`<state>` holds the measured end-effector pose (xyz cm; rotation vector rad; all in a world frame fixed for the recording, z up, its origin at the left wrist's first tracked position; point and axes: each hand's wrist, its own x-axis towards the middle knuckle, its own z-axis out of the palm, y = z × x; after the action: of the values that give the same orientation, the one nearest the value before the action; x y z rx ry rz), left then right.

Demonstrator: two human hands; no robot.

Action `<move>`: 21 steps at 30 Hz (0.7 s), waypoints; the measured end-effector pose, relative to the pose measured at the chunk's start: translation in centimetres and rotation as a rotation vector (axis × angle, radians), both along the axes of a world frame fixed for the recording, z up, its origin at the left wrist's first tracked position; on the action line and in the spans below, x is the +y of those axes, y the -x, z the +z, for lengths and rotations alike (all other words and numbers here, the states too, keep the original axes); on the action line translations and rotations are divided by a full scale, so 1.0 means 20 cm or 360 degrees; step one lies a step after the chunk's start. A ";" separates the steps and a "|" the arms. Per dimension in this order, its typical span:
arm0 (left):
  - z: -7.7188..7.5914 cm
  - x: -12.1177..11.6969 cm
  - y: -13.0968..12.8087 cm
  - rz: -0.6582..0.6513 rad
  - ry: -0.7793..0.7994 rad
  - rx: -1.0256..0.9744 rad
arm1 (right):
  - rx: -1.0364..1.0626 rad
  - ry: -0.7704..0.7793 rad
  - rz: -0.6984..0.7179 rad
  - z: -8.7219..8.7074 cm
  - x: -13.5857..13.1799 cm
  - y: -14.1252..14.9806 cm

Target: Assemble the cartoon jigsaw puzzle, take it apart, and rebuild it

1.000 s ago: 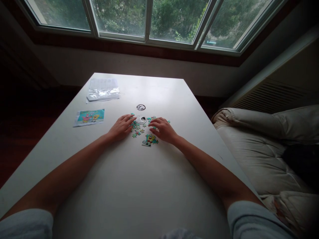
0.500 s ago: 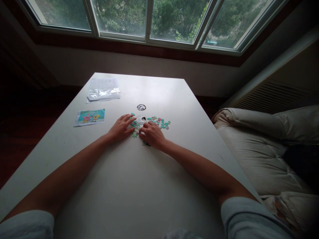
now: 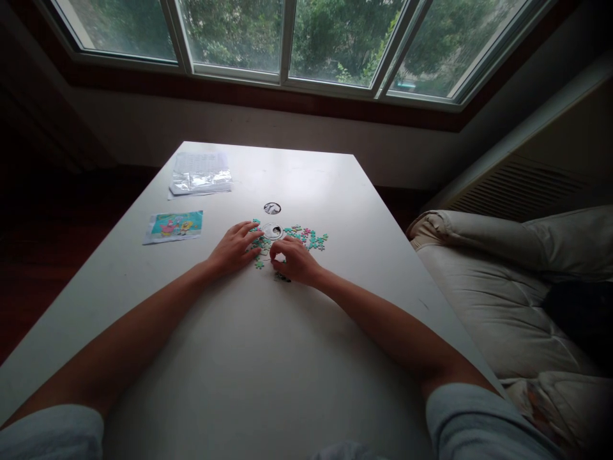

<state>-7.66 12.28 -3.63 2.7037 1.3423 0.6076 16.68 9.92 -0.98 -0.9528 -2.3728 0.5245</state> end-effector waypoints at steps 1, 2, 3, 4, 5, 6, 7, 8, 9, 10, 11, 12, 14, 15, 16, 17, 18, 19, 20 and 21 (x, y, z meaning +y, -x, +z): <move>0.01 0.00 0.00 0.0001 -0.0004 0.0008 | 0.0096 0.0052 0.0017 0.00 0.01 -0.01; 0.01 -0.01 -0.01 -0.0001 -0.0008 0.0010 | 0.0187 0.0116 0.0030 0.01 0.01 -0.02; 0.02 -0.01 -0.01 -0.0003 -0.0010 0.0007 | 0.0266 0.0188 0.0041 0.01 0.02 -0.04; 0.02 -0.02 -0.01 -0.0007 -0.0014 0.0002 | 0.0329 0.0261 0.0052 0.01 0.03 -0.05; 0.02 -0.02 -0.01 -0.0014 -0.0023 -0.0006 | 0.0374 0.0325 0.0061 0.02 0.05 -0.07; 0.03 -0.02 -0.02 -0.0024 -0.0037 -0.0014 | 0.0402 0.0372 0.0065 0.02 0.06 -0.09; 0.03 -0.03 -0.02 -0.0039 -0.0056 -0.0024 | 0.0419 0.0403 0.0064 0.03 0.07 -0.10; 0.04 -0.03 -0.02 -0.0061 -0.0075 -0.0033 | 0.0423 0.0425 0.0065 0.03 0.07 -0.12; 0.04 -0.04 -0.02 -0.0090 -0.0090 -0.0043 | 0.0417 0.0442 0.0067 0.03 0.08 -0.14; 0.05 -0.04 -0.03 -0.0129 -0.0096 -0.0051 | 0.0402 0.0459 0.0071 0.03 0.08 -0.15; 0.07 -0.05 -0.03 -0.0174 -0.0090 -0.0049 | 0.0380 0.0475 0.0069 0.03 0.08 -0.16; 0.08 -0.06 -0.03 -0.0232 -0.0076 -0.0039 | 0.0353 0.0490 0.0065 0.02 0.08 -0.17; 0.13 -0.09 -0.05 -0.0360 -0.0028 0.0034 | 0.0307 0.0515 0.0056 0.01 0.07 -0.19; 0.15 -0.12 -0.06 -0.0442 -0.0027 0.0093 | 0.0293 0.0523 0.0055 0.00 0.06 -0.19; 0.18 -0.14 -0.07 -0.0499 -0.0048 0.0128 | 0.0282 0.0530 0.0063 -0.01 0.06 -0.19; 0.20 -0.17 -0.09 -0.0566 -0.0063 0.0164 | 0.0272 0.0536 0.0082 -0.02 0.05 -0.19; 0.23 -0.19 -0.10 -0.0641 -0.0071 0.0195 | 0.0262 0.0537 0.0105 -0.02 0.04 -0.19; 0.24 -0.22 -0.12 -0.0705 -0.0072 0.0211 | 0.0253 0.0529 0.0124 -0.03 0.04 -0.19; 0.25 -0.24 -0.14 -0.0769 -0.0064 0.0220 | 0.0245 0.0513 0.0138 -0.03 0.04 -0.19; 0.26 -0.26 -0.16 -0.0825 -0.0058 0.0221 | 0.0240 0.0495 0.0146 -0.03 0.03 -0.18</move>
<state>-4.42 7.02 1.56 2.9869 0.5958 0.3994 20.32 10.61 -1.52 -0.9007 -2.2459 0.9878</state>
